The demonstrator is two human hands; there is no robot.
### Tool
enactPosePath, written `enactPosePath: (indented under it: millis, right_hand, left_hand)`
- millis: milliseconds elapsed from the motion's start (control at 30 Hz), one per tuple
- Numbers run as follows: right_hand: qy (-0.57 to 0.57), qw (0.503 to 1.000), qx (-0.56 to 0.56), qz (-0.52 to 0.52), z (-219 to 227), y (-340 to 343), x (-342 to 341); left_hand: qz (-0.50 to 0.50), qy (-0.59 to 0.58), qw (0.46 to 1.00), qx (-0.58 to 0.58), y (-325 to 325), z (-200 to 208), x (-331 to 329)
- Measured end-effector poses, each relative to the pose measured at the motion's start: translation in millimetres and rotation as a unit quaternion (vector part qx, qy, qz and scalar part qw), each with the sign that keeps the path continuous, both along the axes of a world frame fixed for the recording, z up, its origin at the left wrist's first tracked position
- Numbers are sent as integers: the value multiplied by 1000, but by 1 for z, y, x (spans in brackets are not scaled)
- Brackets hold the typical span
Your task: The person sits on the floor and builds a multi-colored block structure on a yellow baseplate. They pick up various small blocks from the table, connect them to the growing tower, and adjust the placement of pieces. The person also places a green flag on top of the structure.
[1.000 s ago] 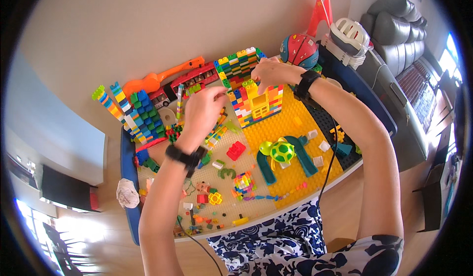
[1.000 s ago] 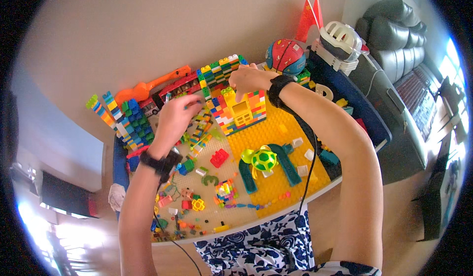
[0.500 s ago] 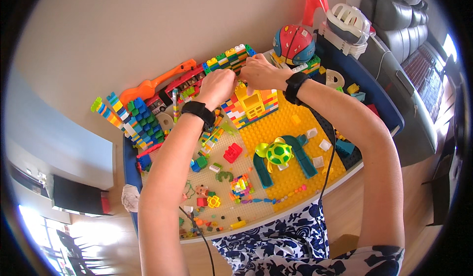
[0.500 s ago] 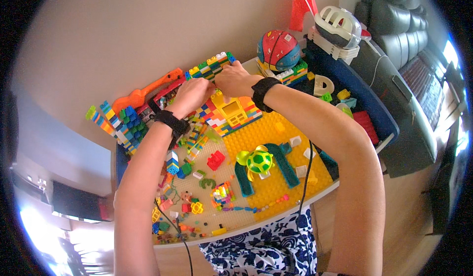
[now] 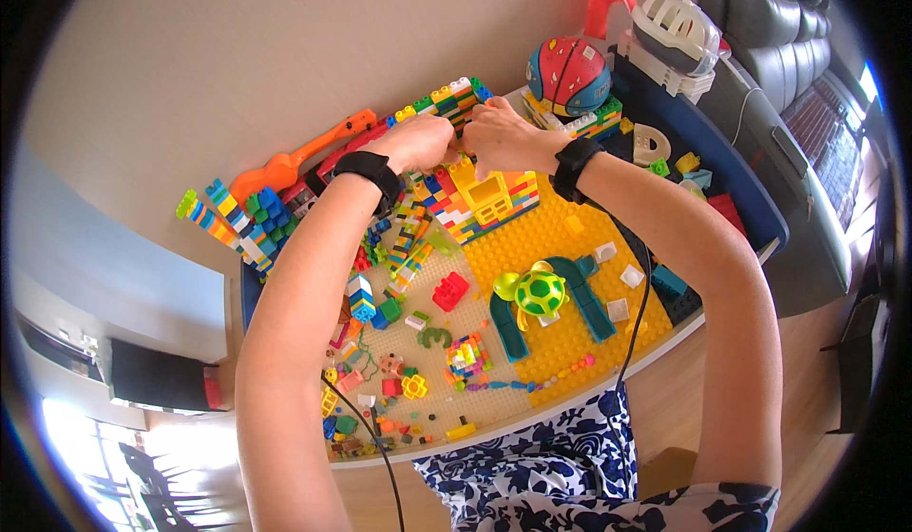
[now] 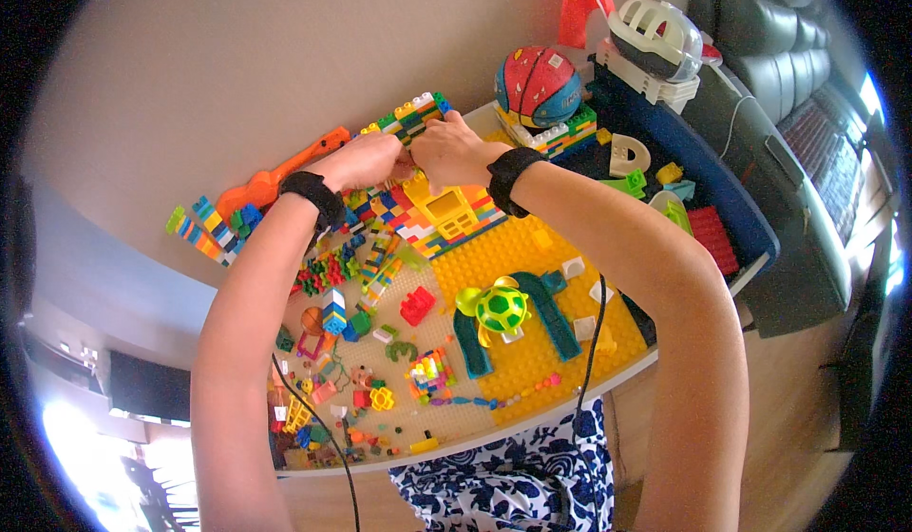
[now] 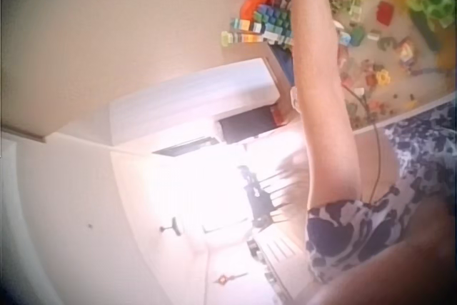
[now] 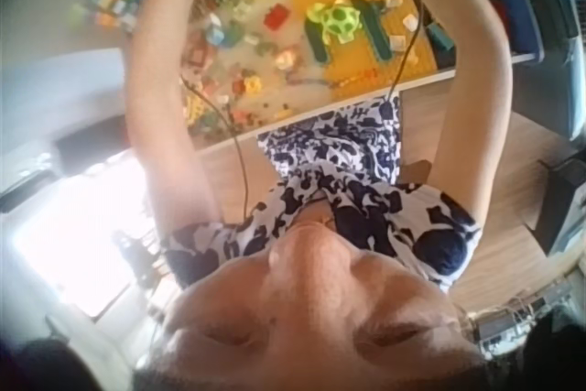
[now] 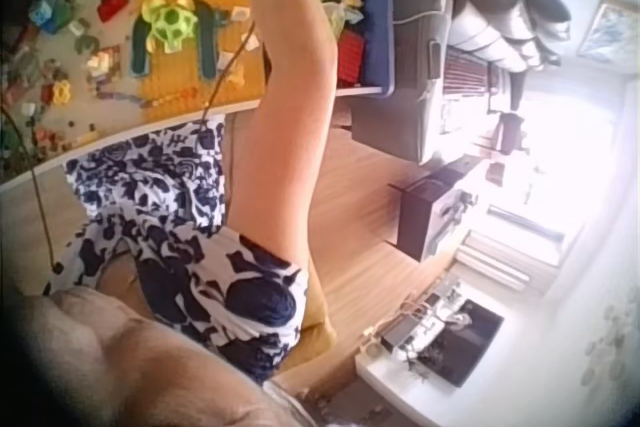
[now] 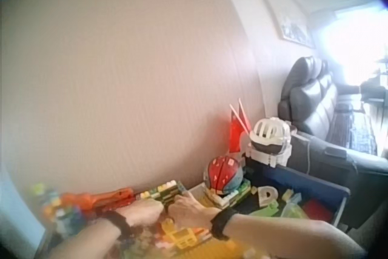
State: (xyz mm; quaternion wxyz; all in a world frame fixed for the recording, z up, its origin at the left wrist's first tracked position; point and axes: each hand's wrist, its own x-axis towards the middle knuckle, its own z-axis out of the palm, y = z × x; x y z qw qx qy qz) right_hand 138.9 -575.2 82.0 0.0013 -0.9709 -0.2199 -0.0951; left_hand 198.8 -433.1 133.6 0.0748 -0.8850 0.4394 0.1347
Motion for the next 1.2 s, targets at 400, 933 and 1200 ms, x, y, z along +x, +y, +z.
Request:
enactPosePath:
  millis: [400,933,1200]
  right_hand:
    - [31,998,49,-8,-2,0,4]
    - [26,999,23,-8,0,-1,2]
    - [38,999,14,-3,1,0,3]
  left_hand:
    - [-86,-61,994,-19,-1,-2,-4]
    - [-92,-103,988,-74,9,-15,-1]
    - [-86,-132,979,-130,19,4,11]
